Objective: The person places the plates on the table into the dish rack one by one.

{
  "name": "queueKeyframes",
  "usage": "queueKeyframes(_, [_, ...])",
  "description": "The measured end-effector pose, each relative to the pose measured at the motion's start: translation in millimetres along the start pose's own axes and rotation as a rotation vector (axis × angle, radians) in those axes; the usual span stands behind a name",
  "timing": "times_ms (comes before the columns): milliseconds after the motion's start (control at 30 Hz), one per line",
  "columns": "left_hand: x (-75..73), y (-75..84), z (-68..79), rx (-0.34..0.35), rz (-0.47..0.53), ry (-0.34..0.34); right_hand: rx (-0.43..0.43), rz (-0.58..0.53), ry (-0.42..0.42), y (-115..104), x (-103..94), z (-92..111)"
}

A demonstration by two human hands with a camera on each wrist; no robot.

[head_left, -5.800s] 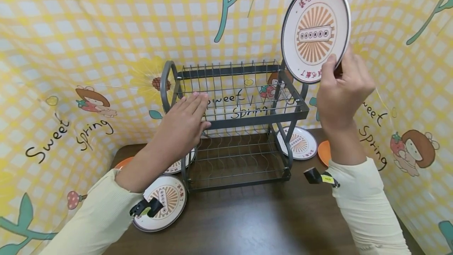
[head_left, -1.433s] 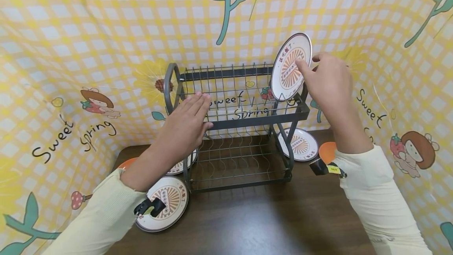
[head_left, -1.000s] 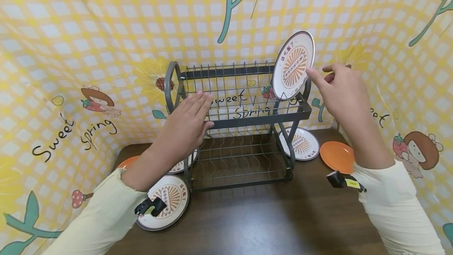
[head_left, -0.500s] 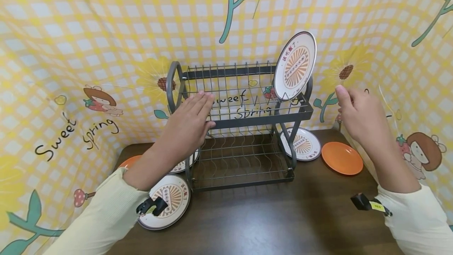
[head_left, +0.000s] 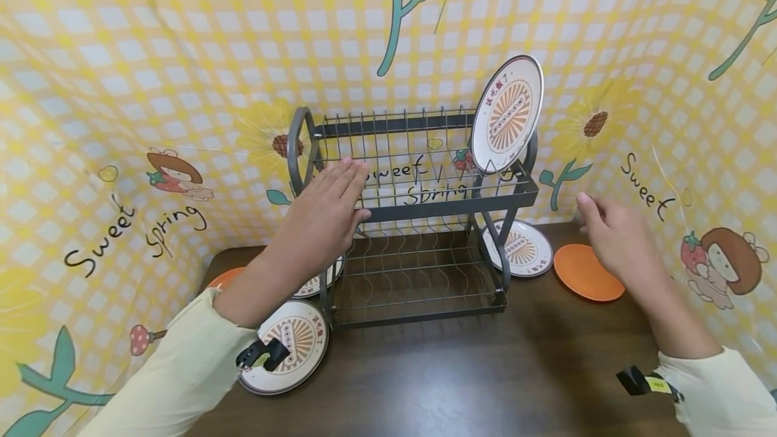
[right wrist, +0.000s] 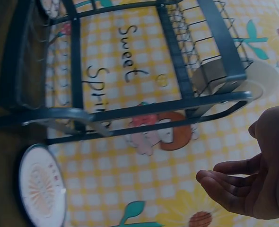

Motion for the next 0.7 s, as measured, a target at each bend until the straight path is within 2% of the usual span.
queueKeyframes(433, [1.1,-0.8,-0.9,0.002,-0.005,-0.002,0.014,-0.016,-0.082,21,30.3,12])
queueKeyframes(500, [1.5,-0.9,-1.1,0.001,-0.005,-0.007,-0.002,-0.034,-0.069,20,33.0,13])
queueKeyframes(700, [2.2,-0.7,-0.5,0.001,-0.005,-0.013,-0.087,-0.103,0.051,5,32.1,14])
Point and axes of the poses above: each hand's wrist, its own z-axis away from the middle knuckle, its own x-axis out of the palm, y = z × x, the point moved 9 cm from there along -z, towards the middle knuckle, and after that the axes turned 3 degrees about -x, right-handed, at the moved point
